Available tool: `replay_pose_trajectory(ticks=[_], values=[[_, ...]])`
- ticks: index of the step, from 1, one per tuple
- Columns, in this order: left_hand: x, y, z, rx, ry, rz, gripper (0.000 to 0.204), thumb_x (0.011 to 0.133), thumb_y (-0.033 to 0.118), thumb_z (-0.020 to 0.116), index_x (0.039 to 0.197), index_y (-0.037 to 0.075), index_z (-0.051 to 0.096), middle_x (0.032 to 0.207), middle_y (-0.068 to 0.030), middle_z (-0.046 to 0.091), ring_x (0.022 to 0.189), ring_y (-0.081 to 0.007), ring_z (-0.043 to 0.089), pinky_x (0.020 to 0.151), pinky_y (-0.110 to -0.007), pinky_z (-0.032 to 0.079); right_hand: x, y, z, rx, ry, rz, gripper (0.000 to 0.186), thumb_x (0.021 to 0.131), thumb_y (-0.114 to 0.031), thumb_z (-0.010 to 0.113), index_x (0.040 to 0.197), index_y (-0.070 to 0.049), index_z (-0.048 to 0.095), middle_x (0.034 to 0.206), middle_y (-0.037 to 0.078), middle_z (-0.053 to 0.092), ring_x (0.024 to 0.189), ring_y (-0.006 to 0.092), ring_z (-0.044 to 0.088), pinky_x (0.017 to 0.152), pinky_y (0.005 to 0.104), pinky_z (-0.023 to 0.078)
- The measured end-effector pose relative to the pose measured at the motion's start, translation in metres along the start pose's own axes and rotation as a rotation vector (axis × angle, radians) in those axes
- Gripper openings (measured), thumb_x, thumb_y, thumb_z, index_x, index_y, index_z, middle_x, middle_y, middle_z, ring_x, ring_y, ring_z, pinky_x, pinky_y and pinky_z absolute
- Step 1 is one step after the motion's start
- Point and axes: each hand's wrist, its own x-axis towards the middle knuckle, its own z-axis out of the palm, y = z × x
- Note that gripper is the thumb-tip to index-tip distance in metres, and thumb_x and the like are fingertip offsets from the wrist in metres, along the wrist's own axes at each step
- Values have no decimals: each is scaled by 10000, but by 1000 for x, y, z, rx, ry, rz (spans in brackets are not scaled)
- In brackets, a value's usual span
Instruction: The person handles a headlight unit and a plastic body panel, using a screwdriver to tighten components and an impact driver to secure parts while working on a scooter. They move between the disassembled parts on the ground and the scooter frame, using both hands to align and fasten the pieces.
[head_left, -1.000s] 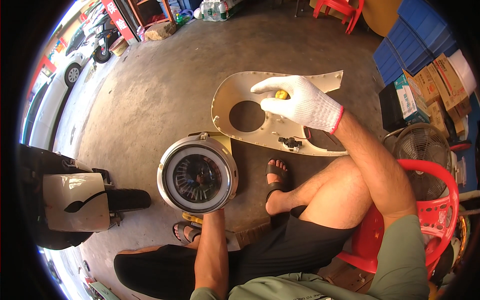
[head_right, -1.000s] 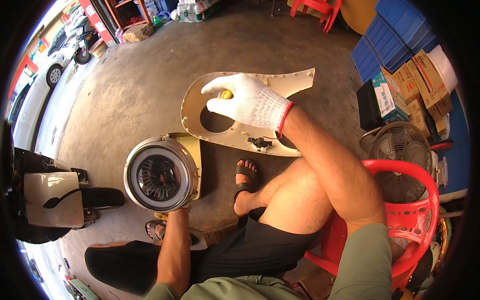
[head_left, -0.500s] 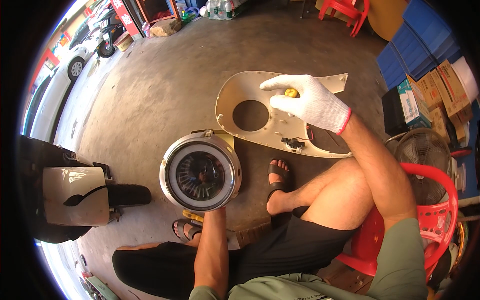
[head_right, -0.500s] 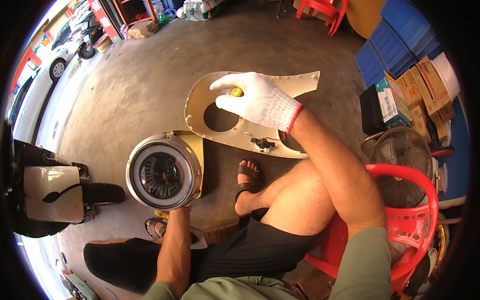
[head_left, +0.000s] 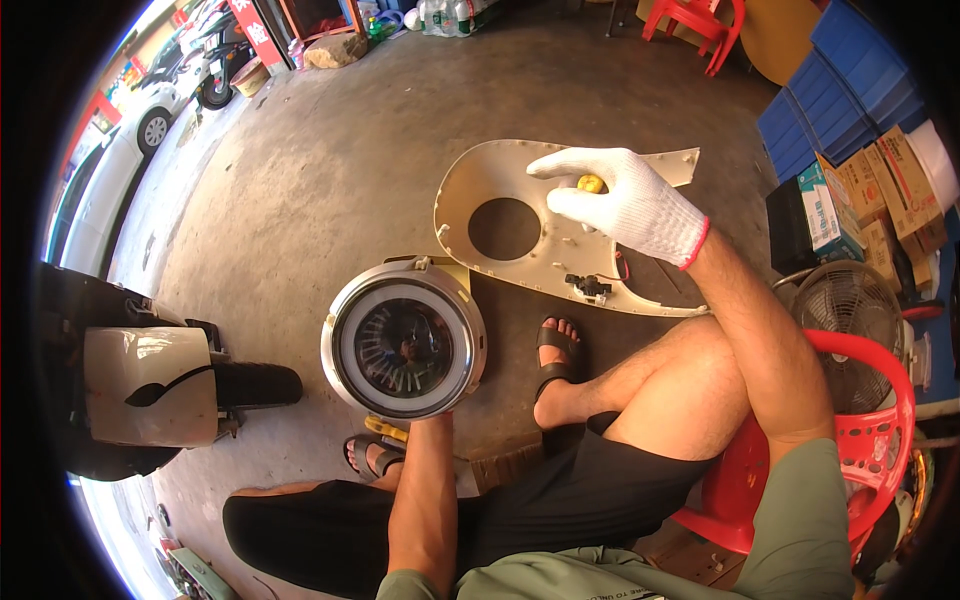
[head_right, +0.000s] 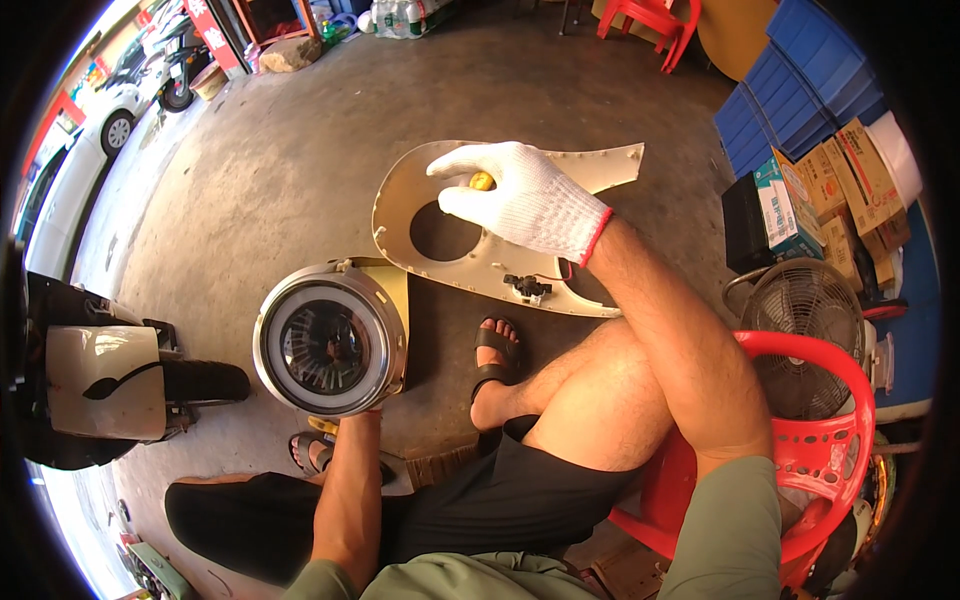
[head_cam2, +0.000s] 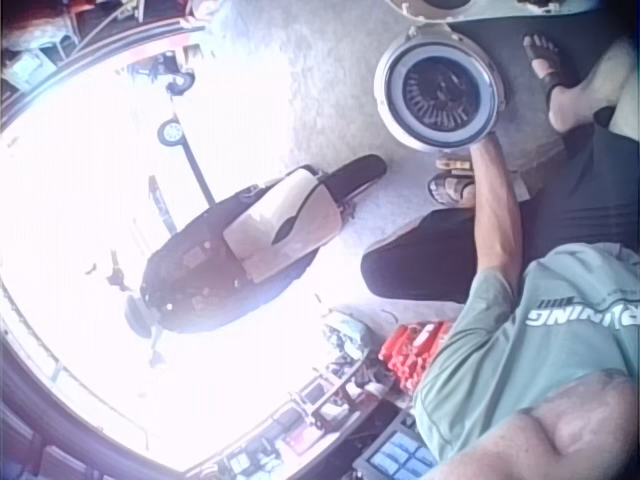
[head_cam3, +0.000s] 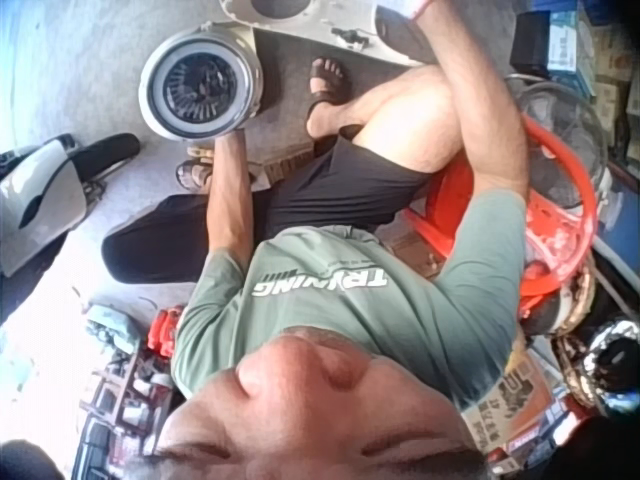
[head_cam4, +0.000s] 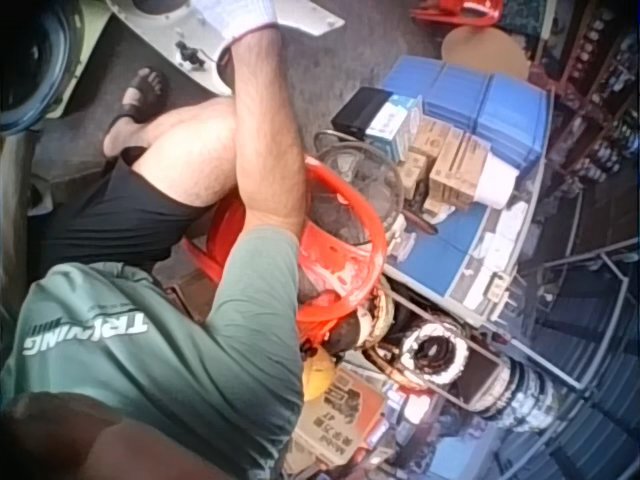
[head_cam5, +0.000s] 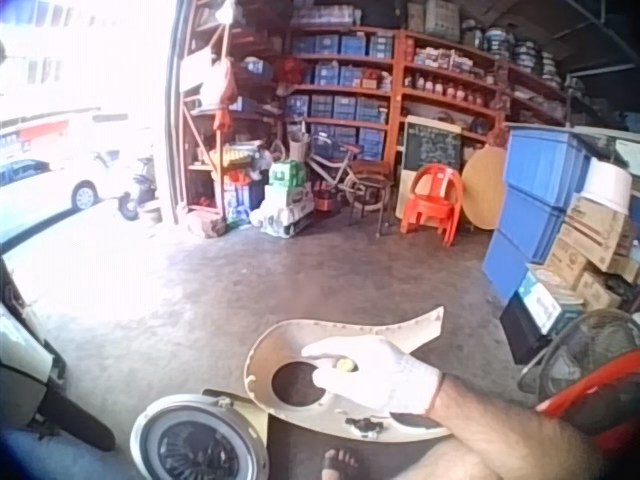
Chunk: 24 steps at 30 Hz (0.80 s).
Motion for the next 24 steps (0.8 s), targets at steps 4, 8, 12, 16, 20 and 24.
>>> replay_pose_trajectory(ticks=[4, 8, 12, 16, 20, 24], values=[[0, 0, 1, 2, 1, -1, 581, 950, 265, 677, 1460, 65, 483, 1491, -65, 500, 1380, -216, 445, 1197, -345, 314, 0, 1, 0, 4, 1, 1, 351, 908, -223, 711, 1195, -22, 695, 949, 104, 711, 827, 139, 623, 792, 306, 527], [1, -1, 2, 6, -1, 0, 582, 951, 264, 673, 1462, 65, 480, 1491, -66, 499, 1379, -216, 445, 1197, -346, 314, 1, 3, 0, -9, -2, 1, 353, 906, -223, 712, 1195, -23, 695, 947, 108, 711, 829, 138, 624, 792, 305, 528], [2, -2, 3, 11, -3, 4, 582, 952, 264, 669, 1464, 66, 476, 1491, -66, 499, 1379, -217, 446, 1197, -347, 315, 1, 1, -1, -14, -3, 9, 353, 903, -227, 711, 1192, -25, 697, 948, 114, 710, 817, 144, 621, 789, 308, 527], [2, -4, 4, 11, -7, 4, 582, 953, 264, 665, 1467, 67, 473, 1490, -67, 499, 1378, -217, 446, 1197, -348, 316, 1, 3, 0, -5, 5, -17, 358, 899, -229, 713, 1195, -28, 697, 943, 112, 709, 800, 147, 613, 780, 311, 525], [1, -3, 5, 15, -5, 10, 582, 954, 263, 661, 1469, 68, 469, 1490, -68, 498, 1377, -217, 447, 1197, -349, 316, 1, 0, 2, -10, 0, -5, 357, 899, -222, 713, 1199, -29, 694, 933, 99, 703, 796, 141, 604, 777, 306, 521], [3, -3, 8, 19, -10, 11, 583, 956, 263, 657, 1471, 69, 466, 1490, -68, 498, 1377, -218, 448, 1197, -351, 317, 0, -4, -1, 9, -19, 35, 361, 897, -207, 713, 1214, -36, 691, 910, 80, 693, 777, 116, 596, 744, 287, 515]])
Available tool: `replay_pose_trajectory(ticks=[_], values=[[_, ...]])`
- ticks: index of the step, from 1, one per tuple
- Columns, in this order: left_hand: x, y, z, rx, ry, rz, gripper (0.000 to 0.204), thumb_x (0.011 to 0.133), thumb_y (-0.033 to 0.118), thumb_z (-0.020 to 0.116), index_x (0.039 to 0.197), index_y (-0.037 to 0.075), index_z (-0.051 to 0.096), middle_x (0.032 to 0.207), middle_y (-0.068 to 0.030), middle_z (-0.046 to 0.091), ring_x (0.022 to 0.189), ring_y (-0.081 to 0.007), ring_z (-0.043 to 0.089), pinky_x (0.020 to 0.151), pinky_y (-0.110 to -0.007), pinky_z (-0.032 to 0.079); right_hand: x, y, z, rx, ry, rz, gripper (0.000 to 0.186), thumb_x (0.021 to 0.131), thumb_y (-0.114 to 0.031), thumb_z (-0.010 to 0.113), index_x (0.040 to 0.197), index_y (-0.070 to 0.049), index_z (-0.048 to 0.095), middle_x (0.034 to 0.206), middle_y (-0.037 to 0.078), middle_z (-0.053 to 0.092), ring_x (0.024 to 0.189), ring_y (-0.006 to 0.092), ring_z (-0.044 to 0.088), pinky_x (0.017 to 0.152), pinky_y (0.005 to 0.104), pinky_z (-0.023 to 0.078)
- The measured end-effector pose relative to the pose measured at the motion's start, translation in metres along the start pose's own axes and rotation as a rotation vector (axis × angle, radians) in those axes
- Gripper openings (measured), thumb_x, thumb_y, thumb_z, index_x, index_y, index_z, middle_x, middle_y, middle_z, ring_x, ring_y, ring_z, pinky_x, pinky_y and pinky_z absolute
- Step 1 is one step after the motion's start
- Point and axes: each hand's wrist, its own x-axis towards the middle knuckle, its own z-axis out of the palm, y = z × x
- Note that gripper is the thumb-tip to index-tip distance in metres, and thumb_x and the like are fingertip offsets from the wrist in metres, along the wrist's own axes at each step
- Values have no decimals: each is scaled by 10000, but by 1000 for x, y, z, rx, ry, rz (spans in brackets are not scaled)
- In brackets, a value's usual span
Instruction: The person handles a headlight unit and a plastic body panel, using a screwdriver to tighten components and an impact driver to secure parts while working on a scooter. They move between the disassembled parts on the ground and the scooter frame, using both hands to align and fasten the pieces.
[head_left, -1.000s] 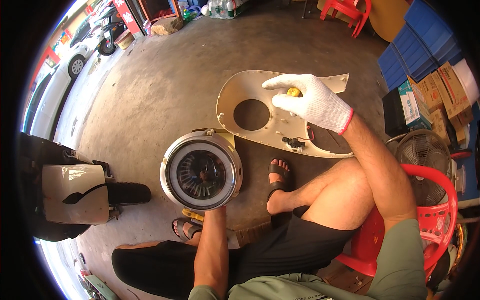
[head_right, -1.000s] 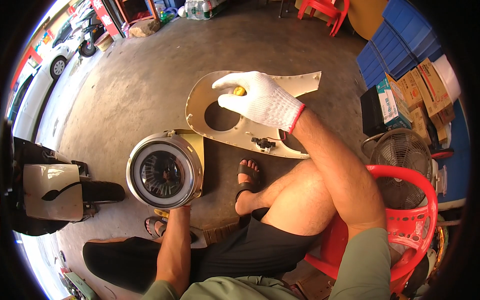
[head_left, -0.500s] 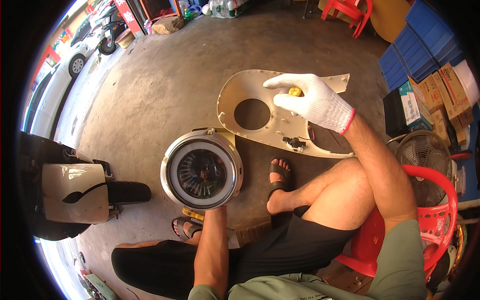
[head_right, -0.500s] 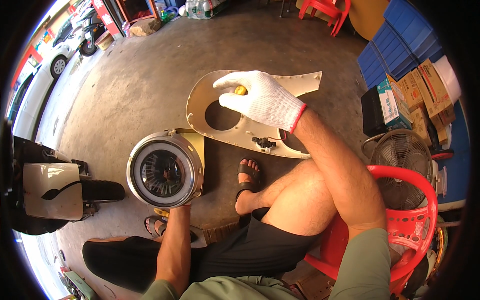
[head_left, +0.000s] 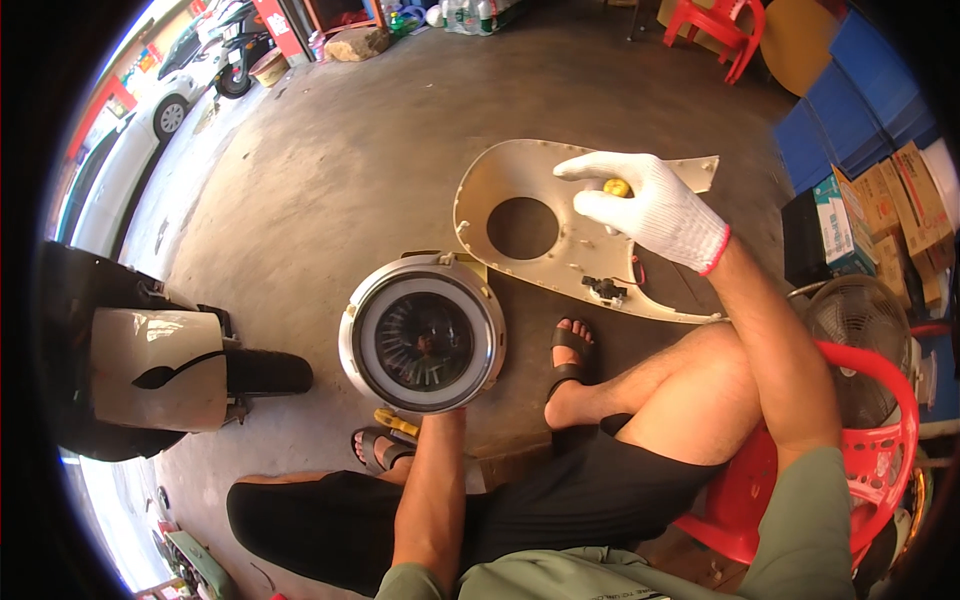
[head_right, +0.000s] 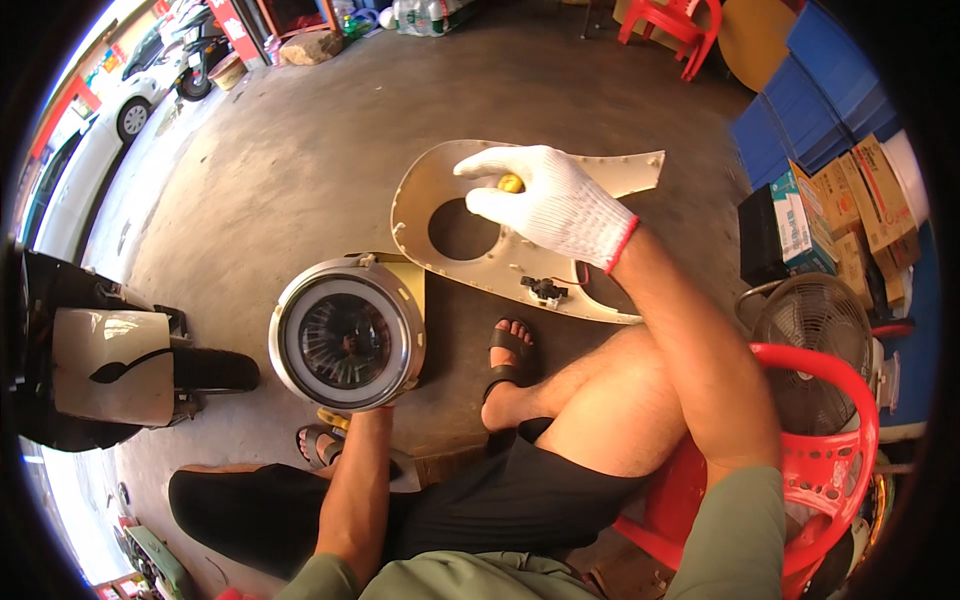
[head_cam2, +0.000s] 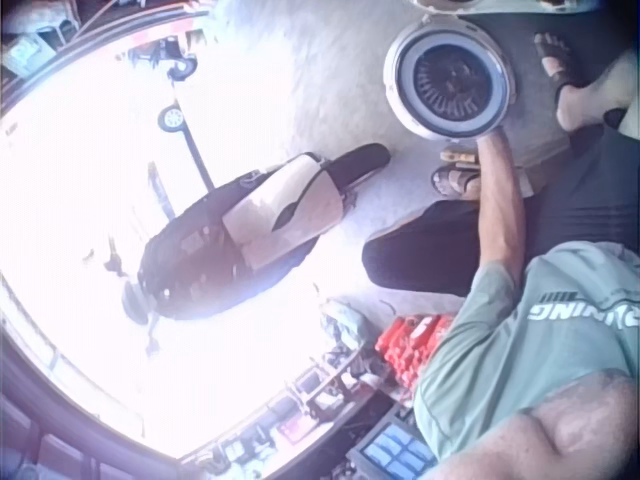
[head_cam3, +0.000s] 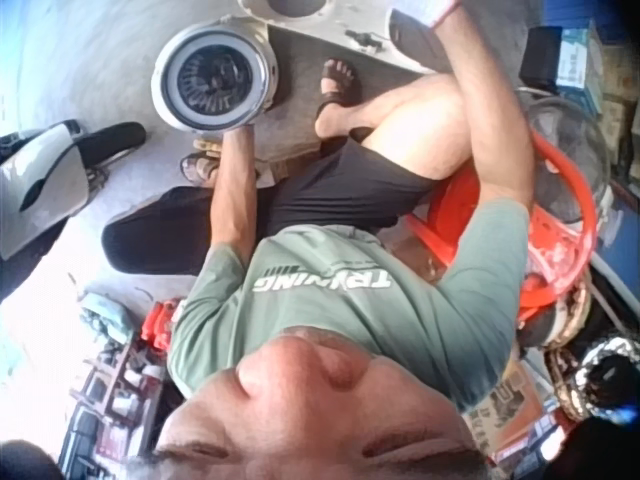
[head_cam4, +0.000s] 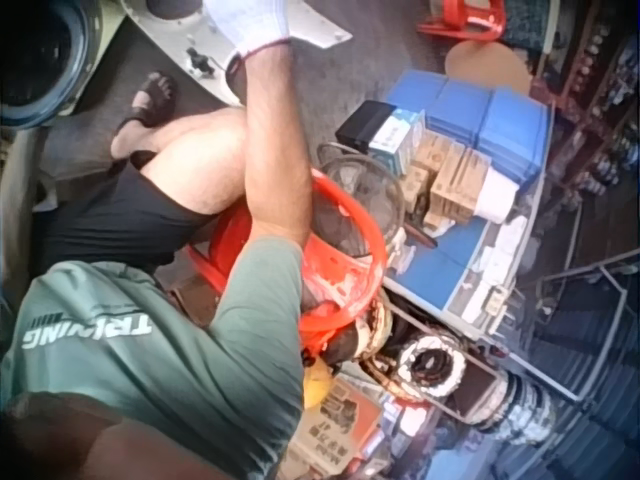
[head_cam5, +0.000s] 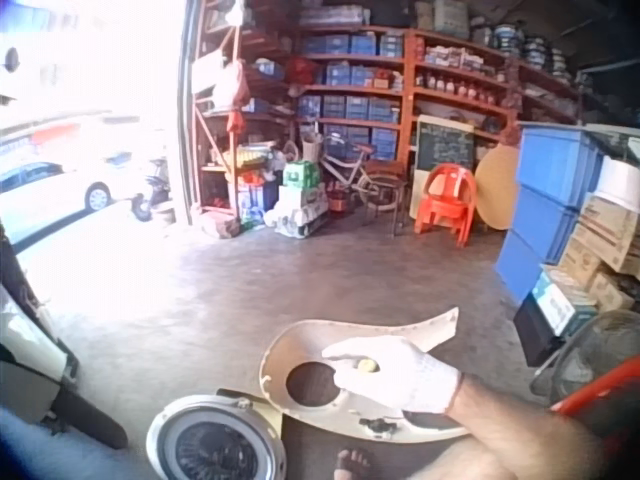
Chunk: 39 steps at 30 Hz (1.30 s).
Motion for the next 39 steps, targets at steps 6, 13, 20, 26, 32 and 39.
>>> replay_pose_trajectory(ticks=[6, 13, 20, 26, 32, 39], values=[[0, 1, 4, 1, -7, 6, 583, 957, 262, 651, 1474, 70, 461, 1489, -69, 498, 1376, -218, 449, 1197, -352, 318, 0, -2, 2, 33, -12, 19, 364, 888, -173, 711, 1229, -47, 687, 870, 52, 680, 717, 88, 576, 684, 269, 507], [0, 1, 7, 14, -5, 14, 584, 960, 262, 643, 1478, 72, 455, 1489, -70, 497, 1375, -219, 450, 1196, -354, 319, 1, -4, 4, 29, -7, 22, 357, 890, -146, 700, 1231, -42, 685, 859, 43, 682, 716, 82, 586, 684, 269, 516], [0, 1, 7, 26, -7, 24, 584, 962, 261, 636, 1482, 73, 449, 1489, -72, 497, 1374, -220, 451, 1196, -356, 320, -1, -11, 3, 90, -45, 93, 348, 912, -96, 683, 1250, -15, 667, 814, 29, 667, 685, 69, 583, 653, 252, 511], [3, 0, 5, 29, -12, 26, 585, 964, 261, 630, 1486, 74, 444, 1488, -73, 496, 1373, -220, 451, 1196, -358, 321, 1, -2, 4, 95, -28, 59, 349, 908, -118, 689, 1246, -33, 676, 804, 22, 657, 674, 64, 569, 647, 256, 506], [4, -3, 3, 25, -11, 14, 586, 965, 260, 624, 1489, 76, 439, 1488, -74, 496, 1372, -221, 452, 1196, -360, 322, 0, -2, 3, 49, -9, 14, 374, 889, -173, 711, 1242, -52, 684, 819, 28, 666, 679, 67, 560, 654, 263, 500], [3, -5, 4, 28, -7, 4, 586, 967, 260, 617, 1493, 77, 433, 1487, -75, 495, 1371, -221, 453, 1196, -362, 324, 0, -4, 1, 16, -18, 63, 375, 897, -179, 704, 1244, -41, 679, 901, 53, 700, 751, 87, 587, 720, 270, 514]])
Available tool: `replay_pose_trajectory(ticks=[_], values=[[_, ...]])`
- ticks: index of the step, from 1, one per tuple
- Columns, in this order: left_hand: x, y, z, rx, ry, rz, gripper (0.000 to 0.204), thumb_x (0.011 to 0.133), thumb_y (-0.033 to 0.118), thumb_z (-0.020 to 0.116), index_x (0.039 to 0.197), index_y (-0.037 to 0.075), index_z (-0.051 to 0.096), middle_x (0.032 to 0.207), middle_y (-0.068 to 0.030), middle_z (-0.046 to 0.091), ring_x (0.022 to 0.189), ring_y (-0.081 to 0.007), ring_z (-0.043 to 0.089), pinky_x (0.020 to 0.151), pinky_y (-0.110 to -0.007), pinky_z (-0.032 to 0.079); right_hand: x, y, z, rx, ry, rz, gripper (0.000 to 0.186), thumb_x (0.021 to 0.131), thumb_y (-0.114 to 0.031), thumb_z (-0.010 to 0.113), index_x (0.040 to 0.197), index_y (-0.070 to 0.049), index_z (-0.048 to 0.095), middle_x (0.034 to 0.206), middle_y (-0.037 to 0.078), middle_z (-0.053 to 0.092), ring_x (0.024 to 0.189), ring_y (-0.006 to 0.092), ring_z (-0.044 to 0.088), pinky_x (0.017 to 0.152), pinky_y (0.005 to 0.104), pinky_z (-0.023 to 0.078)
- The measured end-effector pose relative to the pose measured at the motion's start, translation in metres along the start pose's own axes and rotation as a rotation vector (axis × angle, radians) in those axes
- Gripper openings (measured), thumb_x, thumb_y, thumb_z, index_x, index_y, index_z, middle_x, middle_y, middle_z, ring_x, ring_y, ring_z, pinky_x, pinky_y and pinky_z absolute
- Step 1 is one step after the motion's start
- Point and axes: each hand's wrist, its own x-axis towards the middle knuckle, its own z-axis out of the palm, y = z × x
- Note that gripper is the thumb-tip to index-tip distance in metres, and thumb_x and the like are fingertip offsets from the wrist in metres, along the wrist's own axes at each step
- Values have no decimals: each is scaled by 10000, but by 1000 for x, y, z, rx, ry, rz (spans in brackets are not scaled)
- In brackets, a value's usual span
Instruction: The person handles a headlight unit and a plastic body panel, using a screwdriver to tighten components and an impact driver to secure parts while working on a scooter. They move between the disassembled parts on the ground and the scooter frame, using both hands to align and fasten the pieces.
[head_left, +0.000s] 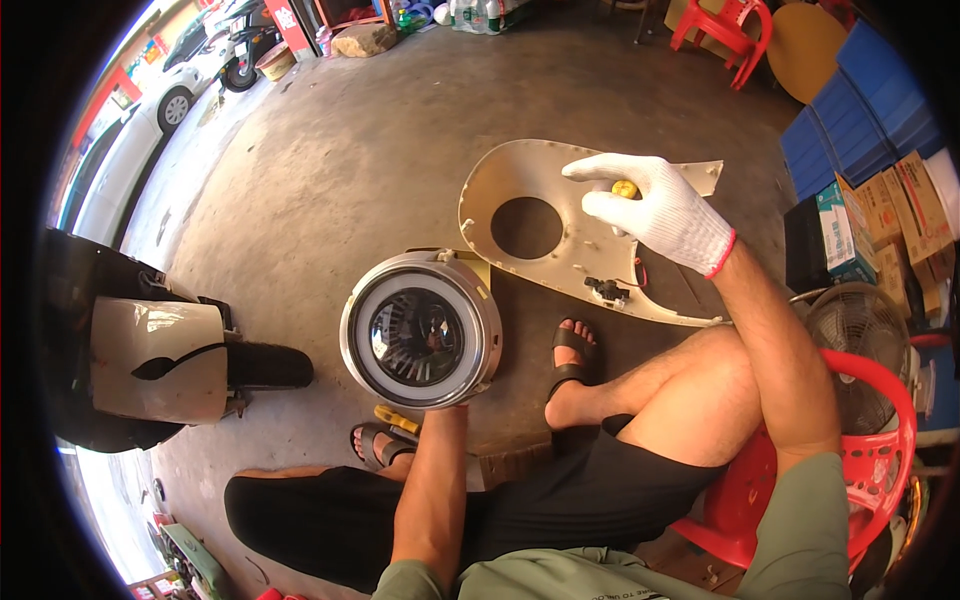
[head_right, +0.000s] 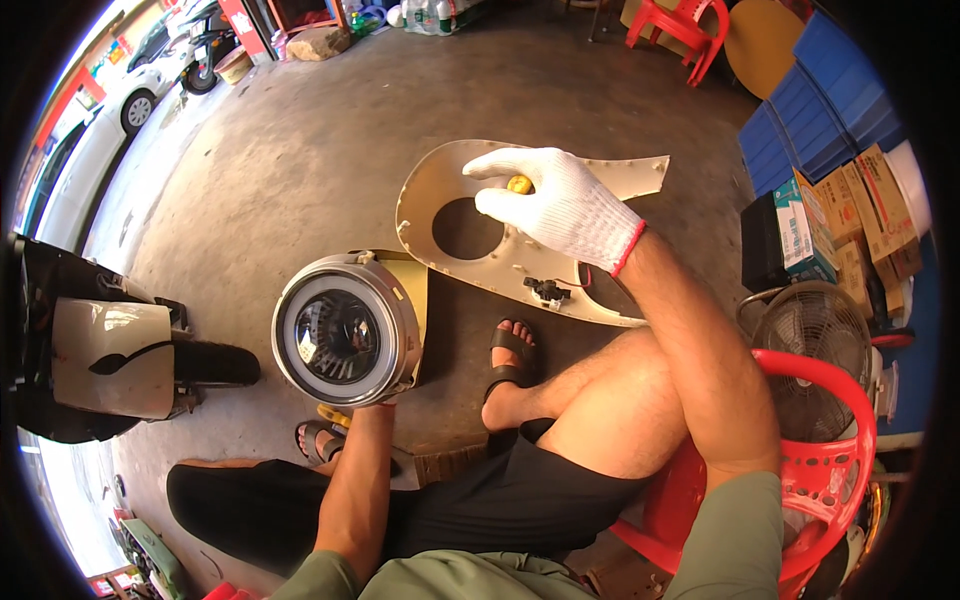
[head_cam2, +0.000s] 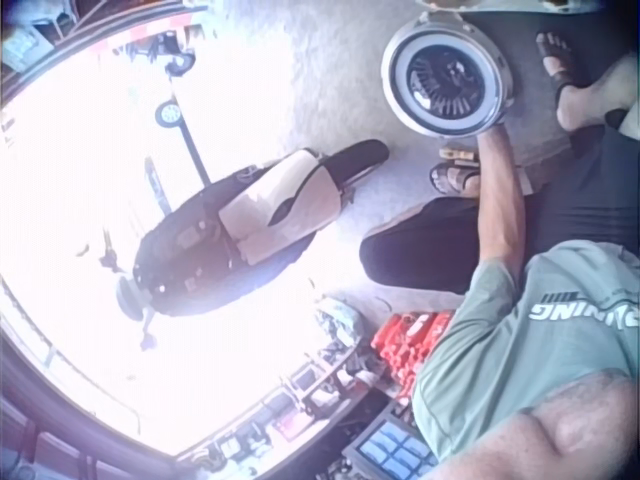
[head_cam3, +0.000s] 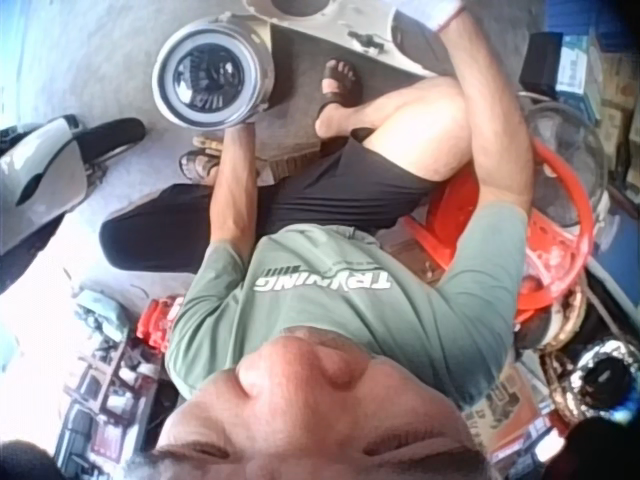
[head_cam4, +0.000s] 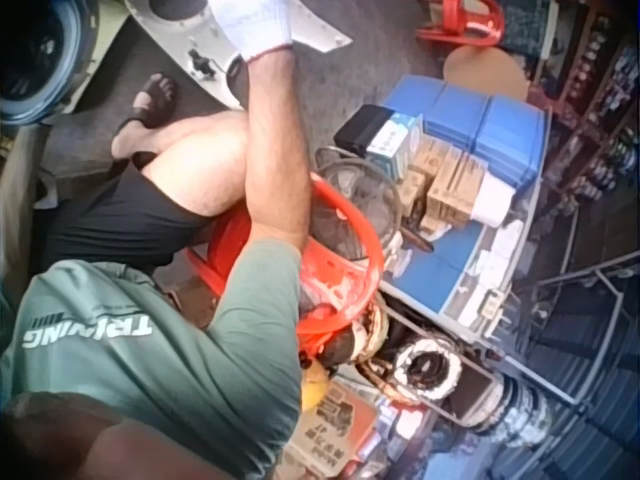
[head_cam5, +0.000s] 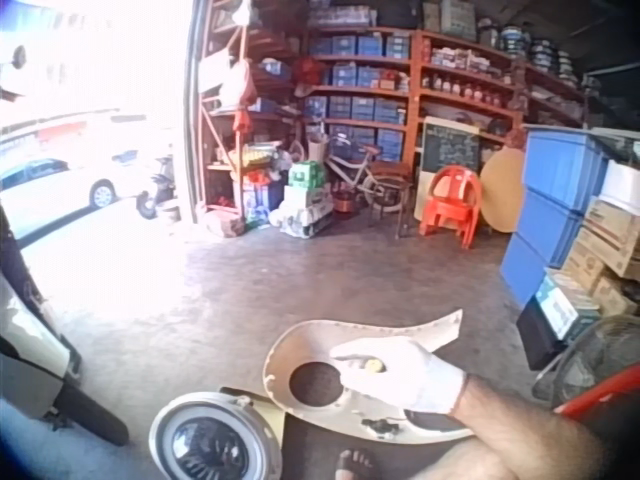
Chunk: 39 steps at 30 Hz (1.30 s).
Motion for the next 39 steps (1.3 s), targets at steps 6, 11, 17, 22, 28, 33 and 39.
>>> replay_pose_trajectory(ticks=[6, 11, 17, 22, 28, 33, 39], values=[[0, 0, 0, 9, 5, -2, 587, 969, 259, 611, 1497, 78, 428, 1487, -76, 495, 1370, -222, 454, 1196, -363, 325, 0, 1, 1, 20, -3, -44, 373, 902, -185, 700, 1244, -38, 678, 968, 67, 714, 831, 105, 613, 790, 276, 520], [0, 1, 1, 16, 3, -3, 587, 971, 259, 606, 1499, 79, 424, 1487, -77, 494, 1369, -222, 455, 1196, -365, 325, 0, 1, 1, 17, -4, -19, 366, 905, -188, 698, 1237, -36, 681, 960, 64, 713, 822, 107, 613, 785, 277, 520], [-1, 2, 3, 19, 7, 0, 588, 973, 258, 600, 1503, 81, 419, 1486, -78, 494, 1368, -223, 456, 1195, -366, 326, 0, 2, 1, 10, -6, -22, 366, 905, -188, 697, 1237, -35, 680, 1014, 83, 729, 852, 115, 632, 804, 281, 524], [1, -2, 3, 23, 10, -2, 588, 974, 258, 595, 1506, 82, 415, 1486, -79, 494, 1367, -223, 457, 1195, -368, 327, 0, 7, 0, 3, 17, -86, 366, 905, -188, 696, 1236, -32, 681, 1003, 78, 723, 833, 114, 623, 788, 280, 523], [3, -1, 9, 53, 6, 16, 589, 976, 258, 589, 1509, 83, 410, 1486, -80, 493, 1366, -224, 457, 1195, -369, 328, 1, 3, 1, 48, -6, -57, 352, 912, -137, 686, 1247, -30, 671, 829, 37, 676, 703, 80, 580, 672, 266, 509], [7, -4, 25, 129, 1, 42, 589, 977, 257, 584, 1512, 84, 406, 1486, -80, 493, 1365, -224, 458, 1195, -371, 329, -1, -2, 5, 141, 4, -49, 332, 924, -61, 648, 1253, -20, 662, 702, -39, 568, 614, 25, 476, 561, 228, 422], [10, -4, 52, 699, 47, 361, 590, 979, 257, 578, 1515, 85, 400, 1485, -81, 492, 1364, -225, 459, 1195, -372, 330, 0, 0, 7, 121, 28, -19, 344, 914, -96, 640, 1249, -30, 678, 699, -62, 512, 589, 17, 445, 533, 209, 375]])
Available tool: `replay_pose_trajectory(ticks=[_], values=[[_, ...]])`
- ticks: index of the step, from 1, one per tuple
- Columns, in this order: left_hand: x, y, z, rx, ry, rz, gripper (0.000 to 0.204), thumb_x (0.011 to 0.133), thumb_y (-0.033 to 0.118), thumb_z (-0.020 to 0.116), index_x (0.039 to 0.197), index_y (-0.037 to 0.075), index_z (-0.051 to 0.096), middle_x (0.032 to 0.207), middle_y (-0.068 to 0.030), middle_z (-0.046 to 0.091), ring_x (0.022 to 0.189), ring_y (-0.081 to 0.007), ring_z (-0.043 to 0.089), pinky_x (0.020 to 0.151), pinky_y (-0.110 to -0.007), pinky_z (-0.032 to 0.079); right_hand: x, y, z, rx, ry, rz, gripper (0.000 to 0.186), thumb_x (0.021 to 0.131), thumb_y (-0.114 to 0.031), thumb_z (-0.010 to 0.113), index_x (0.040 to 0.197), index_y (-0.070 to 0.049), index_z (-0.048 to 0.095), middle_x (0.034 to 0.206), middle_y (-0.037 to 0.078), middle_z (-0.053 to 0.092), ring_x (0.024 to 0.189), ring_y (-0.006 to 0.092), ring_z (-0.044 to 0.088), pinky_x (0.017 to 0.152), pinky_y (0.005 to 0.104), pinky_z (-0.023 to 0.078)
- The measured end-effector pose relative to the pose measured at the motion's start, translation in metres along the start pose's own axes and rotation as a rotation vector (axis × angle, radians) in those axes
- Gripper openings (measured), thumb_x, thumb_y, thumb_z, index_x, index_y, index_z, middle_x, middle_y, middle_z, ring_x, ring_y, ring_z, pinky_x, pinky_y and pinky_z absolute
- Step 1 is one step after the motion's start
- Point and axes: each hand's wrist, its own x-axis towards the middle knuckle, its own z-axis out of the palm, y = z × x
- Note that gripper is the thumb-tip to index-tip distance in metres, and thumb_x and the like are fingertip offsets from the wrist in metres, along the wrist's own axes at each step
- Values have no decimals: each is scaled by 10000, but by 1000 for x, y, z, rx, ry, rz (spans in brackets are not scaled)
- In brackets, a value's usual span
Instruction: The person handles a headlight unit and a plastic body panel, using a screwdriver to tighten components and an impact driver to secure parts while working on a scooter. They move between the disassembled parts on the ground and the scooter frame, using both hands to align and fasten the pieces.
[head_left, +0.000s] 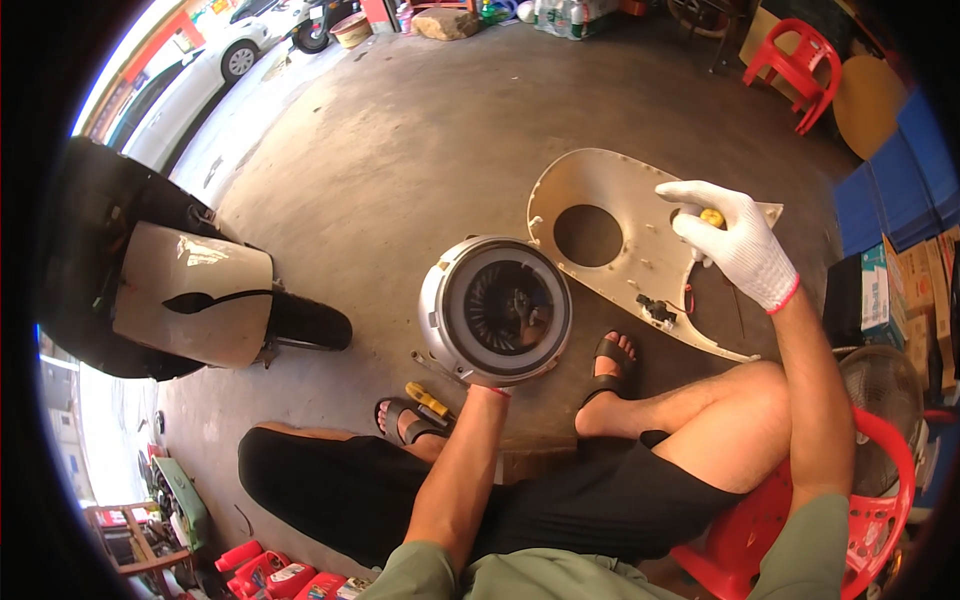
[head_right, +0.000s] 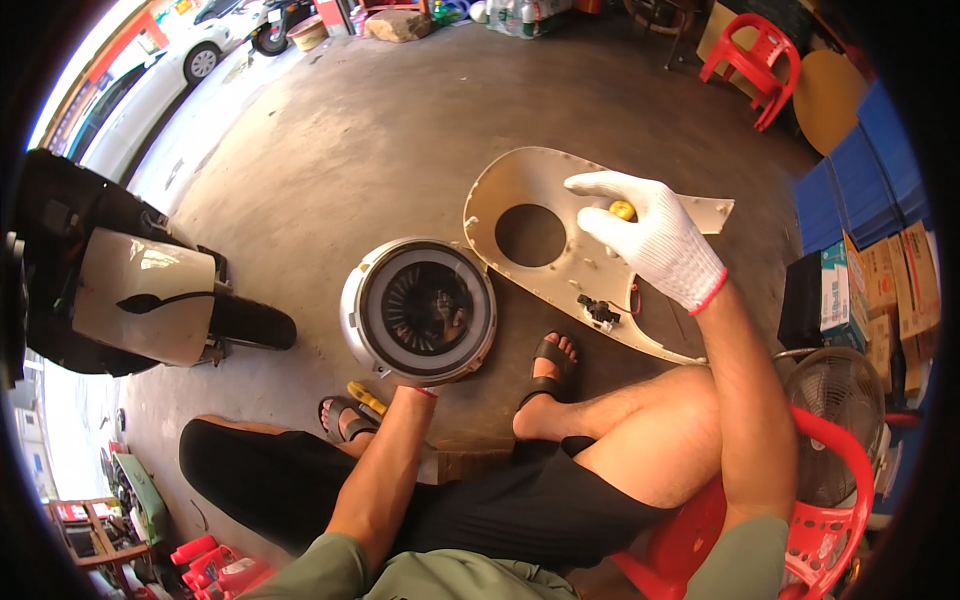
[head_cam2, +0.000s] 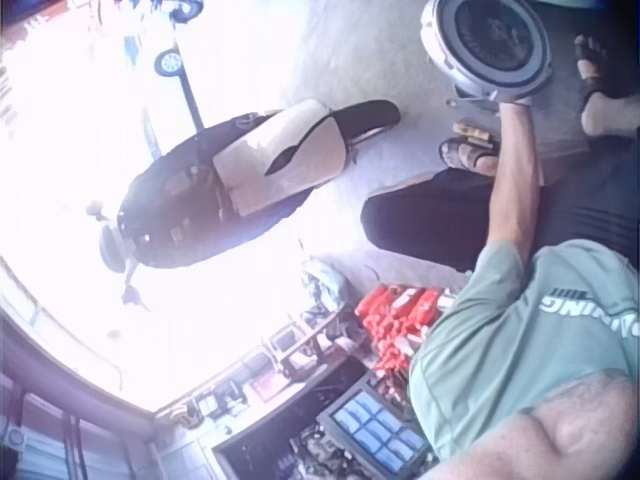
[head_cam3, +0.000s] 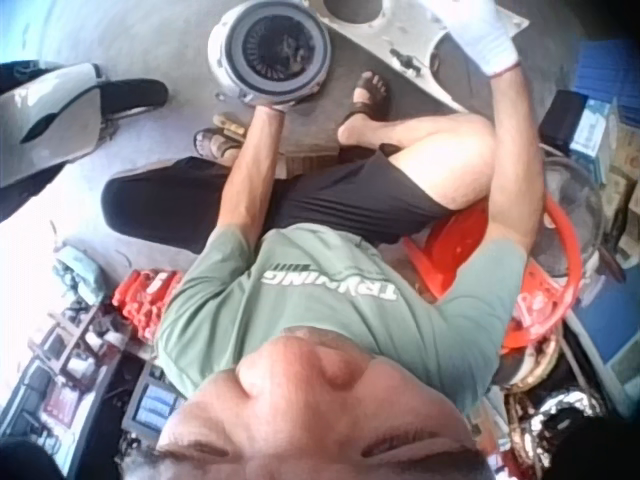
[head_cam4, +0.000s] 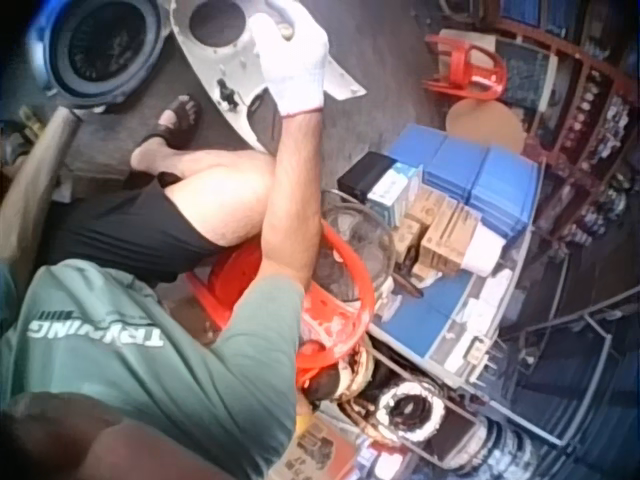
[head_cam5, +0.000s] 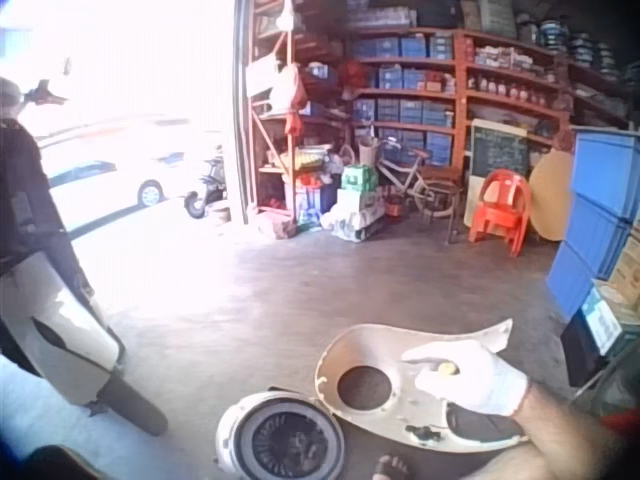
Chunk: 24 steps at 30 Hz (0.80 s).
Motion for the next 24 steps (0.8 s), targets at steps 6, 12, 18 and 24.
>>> replay_pose_trajectory(ticks=[6, 12, 18, 24], values=[[5, 8, 5, 619, -26, 228, 591, 981, 256, 572, 1519, 87, 395, 1485, -82, 492, 1363, -225, 460, 1195, -374, 331, 1, -4, 2, -46, 4, -1, 348, 905, -91, 640, 1245, -28, 680, 723, -38, 547, 598, 30, 482, 546, 213, 408], [4, -8, -15, 959, -129, 90, 605, 971, 259, 570, 1523, 91, 388, 1483, -81, 491, 1362, -223, 458, 1196, -368, 326, 1, -3, 2, -9, 2, 12, 346, 903, -76, 639, 1243, -23, 679, 789, -25, 582, 628, 27, 493, 555, 213, 422], [4, -39, -54, -548, 15, -440, 541, 989, 265, 534, 1492, 97, 427, 1438, -78, 524, 1298, -212, 498, 1128, -335, 402, 3, -2, 3, -13, -1, 0, 350, 906, -77, 640, 1250, -22, 677, 784, -33, 593, 607, 21, 482, 544, 209, 410], [3, -31, -48, -687, 48, -454, 489, 1026, 346, 470, 1452, 106, 484, 1403, -82, 556, 1268, -194, 522, 1044, -355, 486, 2, -4, 4, -7, -11, -8, 358, 907, -81, 639, 1257, -19, 672, 791, -32, 608, 601, 19, 479, 538, 204, 398]])
